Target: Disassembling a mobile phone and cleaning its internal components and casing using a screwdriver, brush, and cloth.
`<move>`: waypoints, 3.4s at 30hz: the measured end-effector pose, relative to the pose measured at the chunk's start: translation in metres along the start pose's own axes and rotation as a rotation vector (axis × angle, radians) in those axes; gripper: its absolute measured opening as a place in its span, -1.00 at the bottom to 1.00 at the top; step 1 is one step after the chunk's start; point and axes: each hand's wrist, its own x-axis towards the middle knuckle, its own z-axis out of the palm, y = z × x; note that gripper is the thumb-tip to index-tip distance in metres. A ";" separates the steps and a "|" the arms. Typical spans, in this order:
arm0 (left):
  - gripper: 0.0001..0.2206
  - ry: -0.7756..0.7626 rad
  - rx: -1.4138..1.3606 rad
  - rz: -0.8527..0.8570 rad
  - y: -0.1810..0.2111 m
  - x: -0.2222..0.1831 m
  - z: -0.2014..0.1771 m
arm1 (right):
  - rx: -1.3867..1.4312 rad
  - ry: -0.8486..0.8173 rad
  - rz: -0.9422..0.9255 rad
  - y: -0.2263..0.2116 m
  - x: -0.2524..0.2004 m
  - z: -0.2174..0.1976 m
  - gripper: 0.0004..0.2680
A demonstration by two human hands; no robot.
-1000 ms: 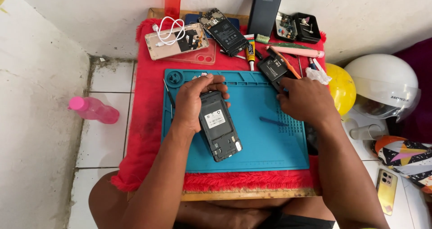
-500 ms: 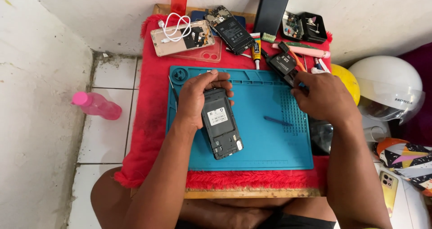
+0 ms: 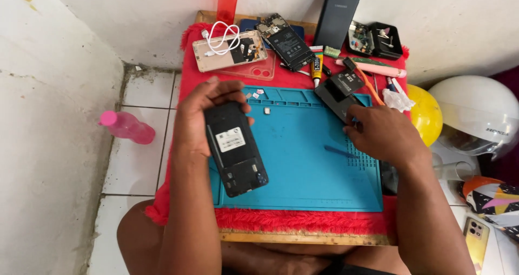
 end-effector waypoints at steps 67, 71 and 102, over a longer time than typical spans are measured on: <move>-0.77 0.087 0.172 -0.098 -0.122 0.019 0.013 | 1.679 0.478 -0.505 -0.106 0.054 0.003 -0.98; -0.75 0.131 0.149 0.011 -0.116 0.013 0.023 | 1.781 0.524 -0.409 -0.070 0.038 0.011 -0.97; -0.84 0.031 0.634 0.264 -0.107 0.003 0.032 | 1.903 0.541 -0.296 -0.035 0.025 0.045 -0.95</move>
